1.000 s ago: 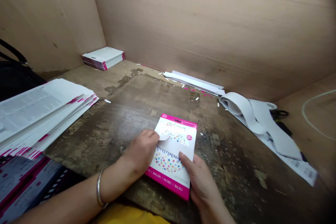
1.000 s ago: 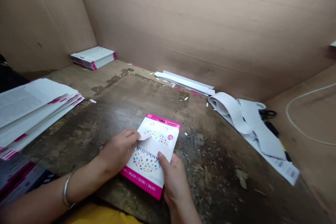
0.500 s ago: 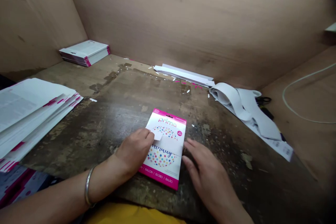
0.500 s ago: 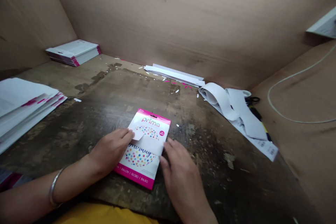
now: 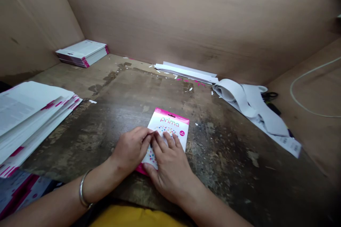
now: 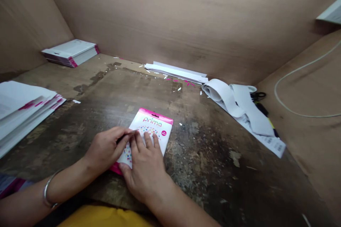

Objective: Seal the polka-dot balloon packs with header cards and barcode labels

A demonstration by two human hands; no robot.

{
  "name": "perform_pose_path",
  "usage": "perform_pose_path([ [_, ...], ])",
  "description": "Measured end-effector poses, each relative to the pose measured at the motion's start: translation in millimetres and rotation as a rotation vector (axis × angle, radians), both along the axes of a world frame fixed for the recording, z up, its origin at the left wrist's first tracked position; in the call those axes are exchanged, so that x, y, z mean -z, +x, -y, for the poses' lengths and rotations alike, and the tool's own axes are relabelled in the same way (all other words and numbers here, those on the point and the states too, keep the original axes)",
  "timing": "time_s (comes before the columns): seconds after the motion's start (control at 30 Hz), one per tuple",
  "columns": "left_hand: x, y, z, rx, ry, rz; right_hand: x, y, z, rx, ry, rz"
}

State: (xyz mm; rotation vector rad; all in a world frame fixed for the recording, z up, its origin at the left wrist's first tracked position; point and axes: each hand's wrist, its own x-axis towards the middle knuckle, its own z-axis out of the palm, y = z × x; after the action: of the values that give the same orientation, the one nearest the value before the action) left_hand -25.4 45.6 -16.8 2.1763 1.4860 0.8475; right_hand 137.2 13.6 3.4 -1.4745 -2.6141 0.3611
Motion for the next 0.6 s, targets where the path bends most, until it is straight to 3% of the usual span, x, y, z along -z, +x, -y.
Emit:
perform_pose_path([
  [0.27, 0.4, 0, 0, 0.0, 0.023, -0.072, 6.7, -20, 4, 0.058, 0.114, -0.007],
  [0.43, -2.6, 0, -1, 0.014, 0.001, -0.101, 10.4, -18, 13, -0.046, 0.164, -0.038],
  [0.6, -3.3, 0, -1, 0.039, -0.032, -0.109, 8.5, -19, 16, -0.061, 0.028, -0.094],
])
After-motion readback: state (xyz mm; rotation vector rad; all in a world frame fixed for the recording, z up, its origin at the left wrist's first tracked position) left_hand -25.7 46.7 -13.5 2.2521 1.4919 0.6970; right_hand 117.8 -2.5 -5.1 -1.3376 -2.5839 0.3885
